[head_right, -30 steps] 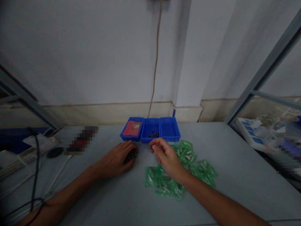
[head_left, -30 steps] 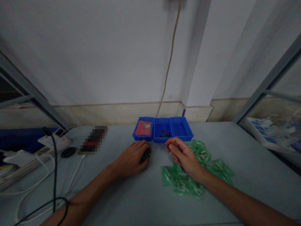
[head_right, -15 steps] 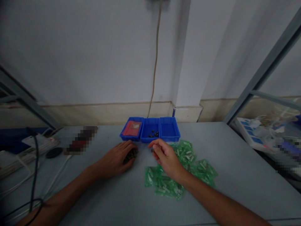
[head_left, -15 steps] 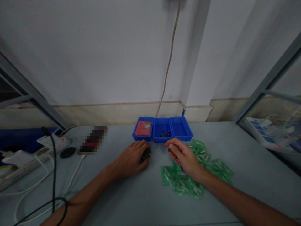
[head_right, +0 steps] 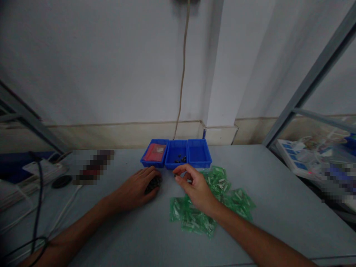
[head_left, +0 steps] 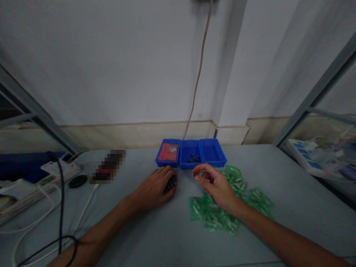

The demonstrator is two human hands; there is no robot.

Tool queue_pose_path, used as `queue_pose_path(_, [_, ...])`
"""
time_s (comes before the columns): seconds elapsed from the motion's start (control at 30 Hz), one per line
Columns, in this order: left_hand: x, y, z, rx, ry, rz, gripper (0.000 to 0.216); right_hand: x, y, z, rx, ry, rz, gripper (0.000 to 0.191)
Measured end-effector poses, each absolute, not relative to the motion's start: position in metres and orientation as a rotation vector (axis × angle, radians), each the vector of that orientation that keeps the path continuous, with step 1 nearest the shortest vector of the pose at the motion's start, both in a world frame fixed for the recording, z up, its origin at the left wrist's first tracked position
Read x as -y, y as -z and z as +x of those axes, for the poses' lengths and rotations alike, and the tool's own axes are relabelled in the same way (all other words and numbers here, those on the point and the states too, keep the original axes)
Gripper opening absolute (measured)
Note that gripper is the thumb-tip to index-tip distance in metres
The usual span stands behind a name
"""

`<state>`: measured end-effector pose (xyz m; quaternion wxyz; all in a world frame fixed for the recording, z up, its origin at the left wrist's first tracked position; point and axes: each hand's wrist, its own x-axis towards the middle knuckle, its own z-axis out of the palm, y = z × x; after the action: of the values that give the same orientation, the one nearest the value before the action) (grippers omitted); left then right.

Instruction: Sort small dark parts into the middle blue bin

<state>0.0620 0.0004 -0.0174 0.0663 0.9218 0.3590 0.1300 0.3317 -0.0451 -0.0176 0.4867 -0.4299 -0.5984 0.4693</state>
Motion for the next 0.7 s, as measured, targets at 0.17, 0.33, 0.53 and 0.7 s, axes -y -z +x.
queue_pose_path(0.17, [-0.0002, 0.0162, 0.0619, -1.083, -0.404, 2.777, 0.029, 0.0447, 0.0192, 0.3316, 1.495, -1.064, -1.028, 0.018])
queue_pose_path(0.33, [0.0006, 0.0131, 0.0624, -1.094, -0.401, 2.767, 0.026, 0.0462, 0.0182, 0.3315, 1.454, -1.184, -0.989, 0.024])
queue_pose_path(0.53, [0.0000, 0.0135, 0.0611, -1.074, -0.383, 2.778, 0.026, 0.0465, 0.0160, 0.3295, 1.253, -1.398, -0.960, 0.034])
queue_pose_path(0.7, [0.0004, 0.0121, 0.0612, -1.068, -0.380, 2.775, 0.028, 0.0465, 0.0147, 0.3293, 1.139, -1.519, -0.944, 0.038])
